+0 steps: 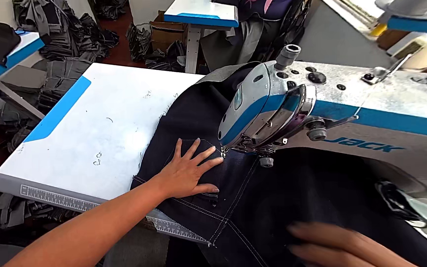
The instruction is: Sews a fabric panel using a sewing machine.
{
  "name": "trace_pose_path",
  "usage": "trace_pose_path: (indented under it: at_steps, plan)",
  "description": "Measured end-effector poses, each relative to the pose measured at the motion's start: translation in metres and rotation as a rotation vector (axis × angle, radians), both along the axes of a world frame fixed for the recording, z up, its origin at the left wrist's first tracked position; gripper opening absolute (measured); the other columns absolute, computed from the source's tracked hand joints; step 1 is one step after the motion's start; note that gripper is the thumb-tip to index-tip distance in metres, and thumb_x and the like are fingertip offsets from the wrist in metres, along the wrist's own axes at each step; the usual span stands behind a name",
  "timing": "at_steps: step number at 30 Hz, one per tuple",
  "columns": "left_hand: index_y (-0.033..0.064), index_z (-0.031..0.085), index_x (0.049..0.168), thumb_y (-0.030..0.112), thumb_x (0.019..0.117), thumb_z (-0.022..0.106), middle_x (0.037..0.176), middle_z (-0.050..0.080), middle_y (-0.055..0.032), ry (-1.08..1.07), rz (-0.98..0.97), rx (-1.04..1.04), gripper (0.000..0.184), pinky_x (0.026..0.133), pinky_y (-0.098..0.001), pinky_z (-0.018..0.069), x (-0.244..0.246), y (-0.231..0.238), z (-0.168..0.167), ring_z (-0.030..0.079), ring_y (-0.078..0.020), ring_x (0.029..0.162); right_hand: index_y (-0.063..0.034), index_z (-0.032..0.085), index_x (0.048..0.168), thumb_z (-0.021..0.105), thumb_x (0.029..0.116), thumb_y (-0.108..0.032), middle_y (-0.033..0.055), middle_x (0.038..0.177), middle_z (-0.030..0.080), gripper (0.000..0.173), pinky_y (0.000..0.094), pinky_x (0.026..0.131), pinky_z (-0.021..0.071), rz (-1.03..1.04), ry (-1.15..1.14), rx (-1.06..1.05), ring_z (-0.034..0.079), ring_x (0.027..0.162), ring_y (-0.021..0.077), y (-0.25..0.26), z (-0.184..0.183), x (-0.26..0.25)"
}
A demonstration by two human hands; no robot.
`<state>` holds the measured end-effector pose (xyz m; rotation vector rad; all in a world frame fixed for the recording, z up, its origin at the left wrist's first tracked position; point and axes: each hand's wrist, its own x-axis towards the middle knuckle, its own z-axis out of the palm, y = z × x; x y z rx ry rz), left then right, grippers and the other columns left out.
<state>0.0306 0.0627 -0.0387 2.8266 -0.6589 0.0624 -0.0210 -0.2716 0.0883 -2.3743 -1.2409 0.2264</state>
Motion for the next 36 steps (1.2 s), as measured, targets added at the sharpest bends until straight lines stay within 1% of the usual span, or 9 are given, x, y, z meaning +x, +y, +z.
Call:
trace_pose_path:
  at_steps: [2,4,6,9,14,17,20,27,36]
  plan:
    - [0.0111,0.035,0.16,0.074,0.095,0.041,0.167,0.031,-0.0108,-0.026,0.065,-0.077,0.091,0.118,-0.0755,0.0054,-0.005,0.001,-0.001,0.019,-0.0376,0.157,-0.0135,0.071,0.123,0.055,0.1048,-0.038,0.0123,0.137,0.065,0.034,0.0487,0.107,0.0515,-0.052,-0.224,0.185,0.06,0.132,0.0286,0.058,-0.066,0.028]
    - [0.0024,0.036,0.157,0.063,0.1038,0.033,0.167,0.031,-0.0139,-0.053,0.16,-0.105,0.081,0.124,-0.0647,0.0102,-0.01,0.013,-0.003,0.021,-0.0322,0.157,-0.0118,0.062,0.142,0.036,0.0998,-0.068,0.0203,0.152,0.052,0.075,0.0751,0.106,0.0384,-0.193,-0.363,0.046,0.044,0.142,0.0479,0.083,-0.124,0.03]
    - [0.0087,0.037,0.159,0.05,0.1092,0.025,0.168,0.03,-0.0064,-0.062,0.232,-0.046,0.066,0.123,-0.0658,0.0117,-0.015,0.036,-0.005,0.021,-0.0295,0.157,-0.0136,0.047,0.155,0.015,0.0898,-0.086,0.0264,0.158,0.042,0.103,0.0861,0.1,0.0294,-0.284,-0.42,-0.121,0.037,0.142,0.0596,0.084,-0.144,0.009]
    - [0.0185,0.034,0.161,0.043,0.1098,0.02,0.168,0.03,0.0,-0.025,0.261,0.022,0.059,0.119,-0.0717,0.0119,-0.02,0.059,-0.006,0.02,-0.029,0.157,-0.0164,0.042,0.158,0.013,0.0833,-0.092,0.0268,0.157,0.042,0.11,0.0877,0.097,0.0273,-0.339,-0.475,-0.19,0.04,0.14,0.0594,0.082,-0.147,-0.008]
    - [0.0095,0.039,0.158,0.034,0.1095,0.03,0.166,0.034,-0.0073,-0.09,0.374,0.105,0.055,0.118,-0.0691,0.0204,-0.032,0.052,-0.003,0.027,-0.033,0.155,-0.0175,0.051,0.153,0.02,0.0934,-0.082,0.0208,0.157,0.046,0.093,0.0842,0.1,0.0314,-0.273,-0.388,-0.157,0.045,0.141,0.0514,0.07,-0.132,-0.002]
    - [0.0002,0.066,0.131,0.018,0.1,0.057,0.142,0.059,-0.0233,-0.38,0.361,0.035,0.037,0.107,-0.0675,0.0413,-0.054,0.021,0.002,0.053,-0.0475,0.134,-0.0115,0.077,0.11,0.051,0.1033,-0.036,0.0101,0.119,0.075,0.036,0.0547,0.089,0.0594,-0.209,-0.398,0.03,0.073,0.109,0.0307,0.067,-0.106,0.021]
    - [0.0081,0.075,0.111,0.042,0.095,0.063,0.111,0.073,-0.0125,-0.536,0.256,-0.073,0.039,0.095,-0.0531,0.0529,-0.071,-0.039,0.002,0.068,-0.0338,0.109,-0.0082,0.076,0.096,0.058,0.093,-0.003,0.0069,0.102,0.076,0.019,0.0373,0.079,0.0619,-0.122,-0.437,0.163,0.074,0.096,0.0224,0.081,-0.092,0.056]
    - [0.0082,0.077,0.093,0.019,0.0889,0.067,0.081,0.072,-0.004,-0.625,0.265,-0.11,0.015,0.063,-0.0288,0.0582,-0.067,-0.059,-0.01,0.071,-0.0196,0.076,-0.0075,0.075,0.098,0.063,0.0898,0.001,0.0066,0.105,0.074,0.016,0.0355,0.085,0.0608,0.065,-0.333,0.254,0.072,0.101,0.0206,0.106,-0.118,0.106]
    - [0.0099,0.08,0.096,0.02,0.0919,0.068,0.083,0.076,-0.0015,-0.531,0.307,-0.336,0.017,0.068,-0.0258,0.059,-0.067,-0.043,-0.012,0.073,-0.0137,0.077,-0.0091,0.077,0.095,0.064,0.0901,-0.004,0.004,0.109,0.076,0.014,0.0336,0.09,0.0586,0.067,-0.303,0.346,0.072,0.104,0.0182,0.102,-0.129,0.11]
